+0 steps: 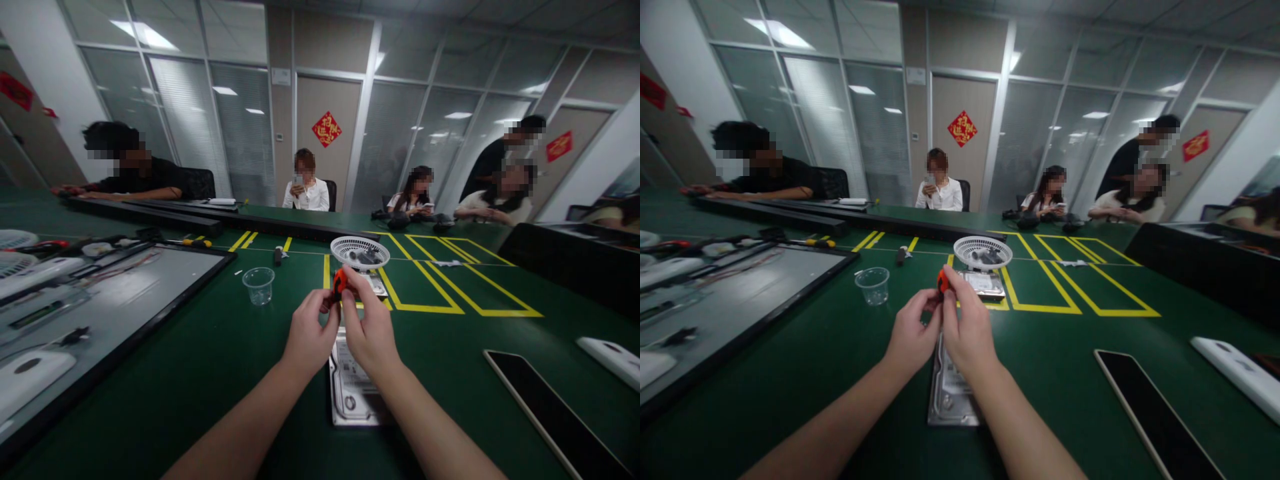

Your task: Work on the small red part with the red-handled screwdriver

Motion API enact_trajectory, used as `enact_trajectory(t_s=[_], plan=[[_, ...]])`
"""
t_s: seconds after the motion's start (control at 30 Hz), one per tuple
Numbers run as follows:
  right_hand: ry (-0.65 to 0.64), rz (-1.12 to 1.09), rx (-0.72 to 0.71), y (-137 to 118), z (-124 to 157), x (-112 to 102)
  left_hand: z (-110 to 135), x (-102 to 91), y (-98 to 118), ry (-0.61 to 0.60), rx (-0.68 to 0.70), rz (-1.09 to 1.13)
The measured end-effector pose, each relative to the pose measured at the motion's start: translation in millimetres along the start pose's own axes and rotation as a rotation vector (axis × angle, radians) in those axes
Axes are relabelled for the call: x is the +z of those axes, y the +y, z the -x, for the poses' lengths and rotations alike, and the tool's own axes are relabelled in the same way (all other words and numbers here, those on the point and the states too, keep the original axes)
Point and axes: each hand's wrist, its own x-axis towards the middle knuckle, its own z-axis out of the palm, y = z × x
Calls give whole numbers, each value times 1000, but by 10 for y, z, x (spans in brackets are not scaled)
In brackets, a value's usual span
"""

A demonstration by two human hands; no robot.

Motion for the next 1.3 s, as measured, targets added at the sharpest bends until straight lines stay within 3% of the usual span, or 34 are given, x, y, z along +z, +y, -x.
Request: enact_trajectory(t_s=[0.17, 0.37, 0.53, 0.73, 0.9, 1.1, 1.3], plan=[[25, 31, -27, -5, -12, 0, 16, 1, -21, 31, -9, 7], [9, 27, -20, 0, -10, -5, 4, -1, -12, -21, 14, 20], [23, 60, -32, 2, -10, -8, 1, -9, 0, 52, 15, -13], [8, 29, -15, -4, -6, -2, 1, -20, 17, -11, 33, 4], [23, 59, -16, -16, -19, -11, 8, -12, -2, 41, -5, 16], [-3, 25, -32, -18, -10, -4, 13, -8, -9, -17, 5, 58], [29, 65, -31, -21, -29, -16, 10, -17, -12, 38, 17, 13]])
